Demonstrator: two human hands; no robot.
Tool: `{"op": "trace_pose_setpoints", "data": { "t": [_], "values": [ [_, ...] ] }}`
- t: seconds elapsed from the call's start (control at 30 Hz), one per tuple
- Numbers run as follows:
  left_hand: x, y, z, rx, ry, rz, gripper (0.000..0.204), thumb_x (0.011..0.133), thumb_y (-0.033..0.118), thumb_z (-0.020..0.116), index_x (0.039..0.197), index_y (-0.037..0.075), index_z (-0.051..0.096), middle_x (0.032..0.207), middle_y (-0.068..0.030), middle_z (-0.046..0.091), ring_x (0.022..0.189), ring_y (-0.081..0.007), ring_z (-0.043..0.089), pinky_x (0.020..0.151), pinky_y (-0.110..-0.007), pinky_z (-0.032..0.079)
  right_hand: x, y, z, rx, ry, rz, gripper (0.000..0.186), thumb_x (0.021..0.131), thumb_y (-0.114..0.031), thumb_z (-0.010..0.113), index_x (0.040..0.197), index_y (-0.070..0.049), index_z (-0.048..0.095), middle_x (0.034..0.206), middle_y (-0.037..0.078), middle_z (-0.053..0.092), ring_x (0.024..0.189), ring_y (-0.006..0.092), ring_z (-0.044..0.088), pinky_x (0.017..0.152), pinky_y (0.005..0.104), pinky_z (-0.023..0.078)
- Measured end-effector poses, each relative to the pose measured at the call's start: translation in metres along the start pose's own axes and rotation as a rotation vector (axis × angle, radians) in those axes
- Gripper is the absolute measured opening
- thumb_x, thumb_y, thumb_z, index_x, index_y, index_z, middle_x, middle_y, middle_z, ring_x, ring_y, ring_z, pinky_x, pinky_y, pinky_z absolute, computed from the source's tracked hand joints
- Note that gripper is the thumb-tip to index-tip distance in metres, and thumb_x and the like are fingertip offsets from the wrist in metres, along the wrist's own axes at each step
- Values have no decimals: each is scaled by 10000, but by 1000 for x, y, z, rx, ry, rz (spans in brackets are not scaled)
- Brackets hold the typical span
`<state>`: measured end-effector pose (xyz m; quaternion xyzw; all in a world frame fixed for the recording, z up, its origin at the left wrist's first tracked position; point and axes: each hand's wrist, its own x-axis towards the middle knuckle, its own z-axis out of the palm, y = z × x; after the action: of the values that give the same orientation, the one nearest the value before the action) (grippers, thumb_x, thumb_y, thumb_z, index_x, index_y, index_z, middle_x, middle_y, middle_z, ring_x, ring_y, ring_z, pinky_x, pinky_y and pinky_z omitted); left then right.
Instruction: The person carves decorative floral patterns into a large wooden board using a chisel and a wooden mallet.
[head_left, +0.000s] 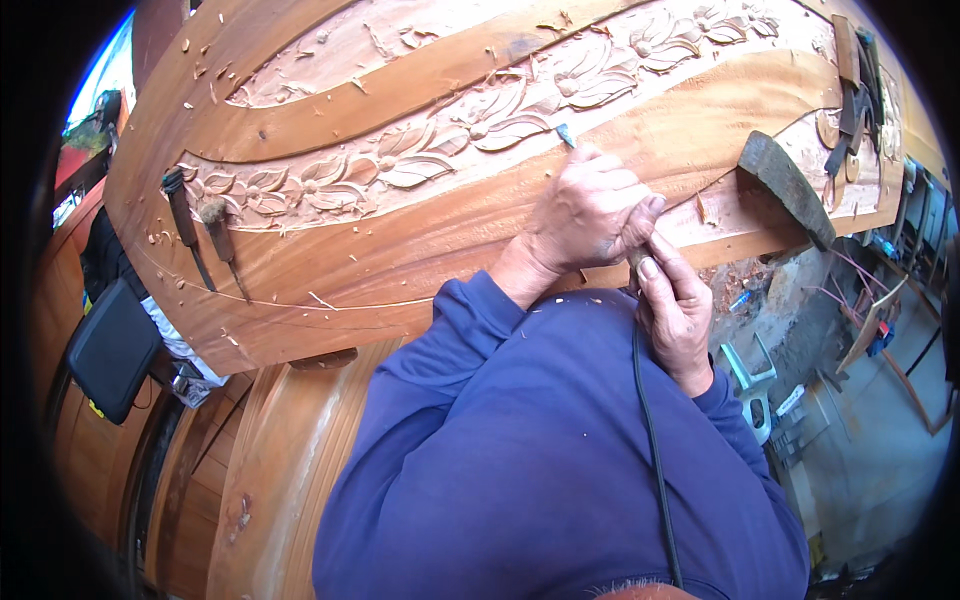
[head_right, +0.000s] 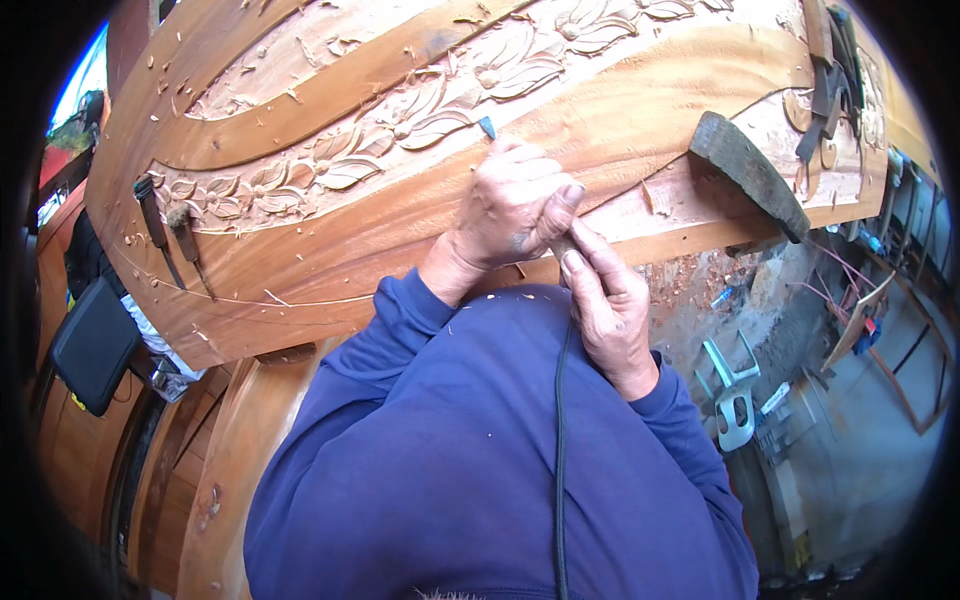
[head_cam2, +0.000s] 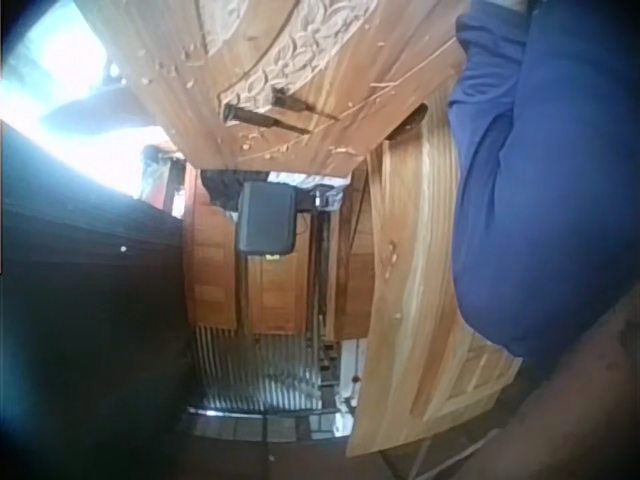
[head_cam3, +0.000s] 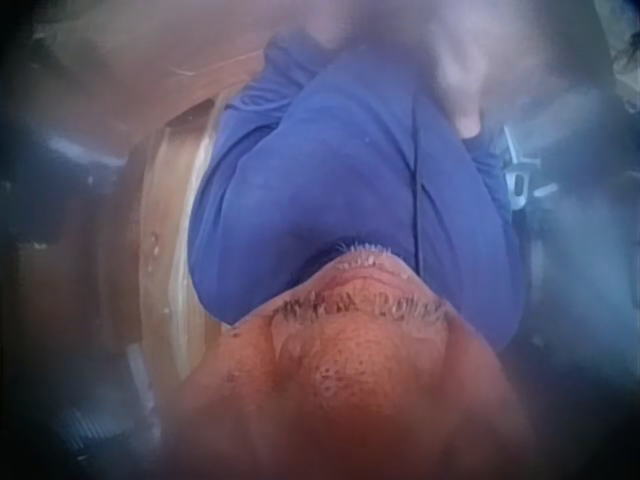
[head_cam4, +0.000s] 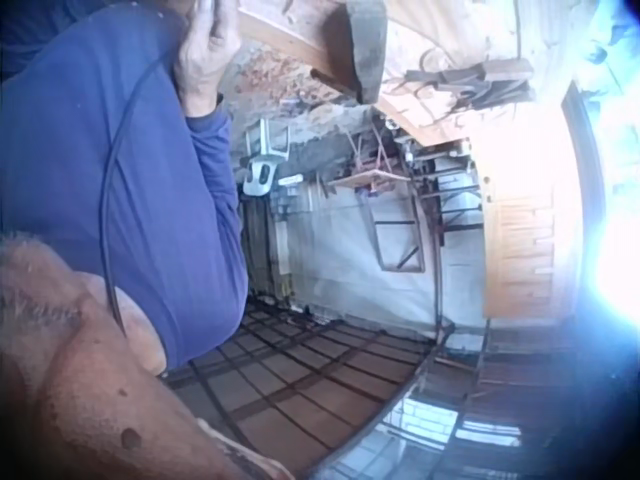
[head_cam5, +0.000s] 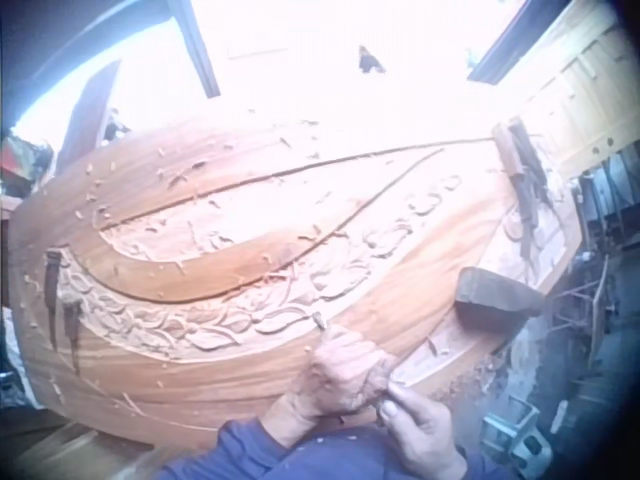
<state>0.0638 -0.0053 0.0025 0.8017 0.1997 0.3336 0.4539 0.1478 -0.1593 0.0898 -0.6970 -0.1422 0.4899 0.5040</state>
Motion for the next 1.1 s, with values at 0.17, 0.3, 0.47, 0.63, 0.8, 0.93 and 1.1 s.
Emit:
{"op": "trace_pose_setpoints", "data": {
  "t": [0.17, 0.3, 0.47, 0.63, 0.8, 0.93, 1.1],
  "values": [
    [2, -2, -2, 2, 50, -19, 314, 1007, 214, 661, 720, 91, 634, 677, -65, 576, 667, -275, 572, 754, -415, 431, 8, -13, -4, 36, -85, 77, 417, 1084, -19, 590, 1498, 26, 595, 1014, -2, 670, 778, 34, 495, 675, 195, 430],
    [5, -1, -7, -11, 51, -30, 313, 1014, 207, 647, 724, 90, 638, 689, -70, 585, 671, -279, 575, 762, -418, 430, 11, -29, 2, -21, -73, 109, 418, 1078, -13, 593, 1494, 31, 597, 1034, 3, 672, 789, 42, 506, 704, 201, 445],
    [4, -1, -5, -62, 80, -46, 339, 1031, 206, 620, 711, 94, 624, 666, -70, 581, 642, -289, 562, 742, -418, 424, 10, -28, 9, 19, -35, 105, 419, 1075, -34, 601, 1491, 15, 609, 976, -3, 657, 772, 41, 499, 674, 198, 429],
    [5, -4, 4, -47, 147, -69, 418, 1054, 205, 586, 650, 101, 573, 627, -75, 561, 612, -293, 533, 734, -422, 409, 20, -44, 4, 28, -99, 194, 402, 1083, -73, 604, 1481, -17, 632, 868, -31, 595, 684, 13, 452, 563, 186, 358],
    [5, -5, 6, 1, 151, -56, 405, 1047, 204, 583, 658, 89, 569, 645, -87, 576, 614, -307, 532, 727, -430, 406, 23, -42, 1, -5, -100, 155, 375, 1089, -107, 614, 1455, -39, 661, 839, -54, 550, 638, -18, 393, 516, 173, 304],
    [2, -2, -2, 10, 329, 119, 443, 1079, 260, 488, 690, 88, 611, 652, -72, 580, 639, -272, 569, 729, -420, 417, 18, -44, 3, -273, -197, -180, 380, 1052, -78, 653, 1429, -28, 676, 962, 82, 714, 780, 126, 651, 674, 269, 514],
    [-22, 15, -36, 175, 261, 176, 320, 1066, 309, 539, 943, 105, 753, 853, -94, 719, 843, -271, 692, 901, -433, 487, 4, -26, -8, -350, -309, -346, 408, 1017, -29, 671, 1425, -2, 663, 1249, 216, 748, 1106, 298, 747, 976, 391, 574]
  ]
}}
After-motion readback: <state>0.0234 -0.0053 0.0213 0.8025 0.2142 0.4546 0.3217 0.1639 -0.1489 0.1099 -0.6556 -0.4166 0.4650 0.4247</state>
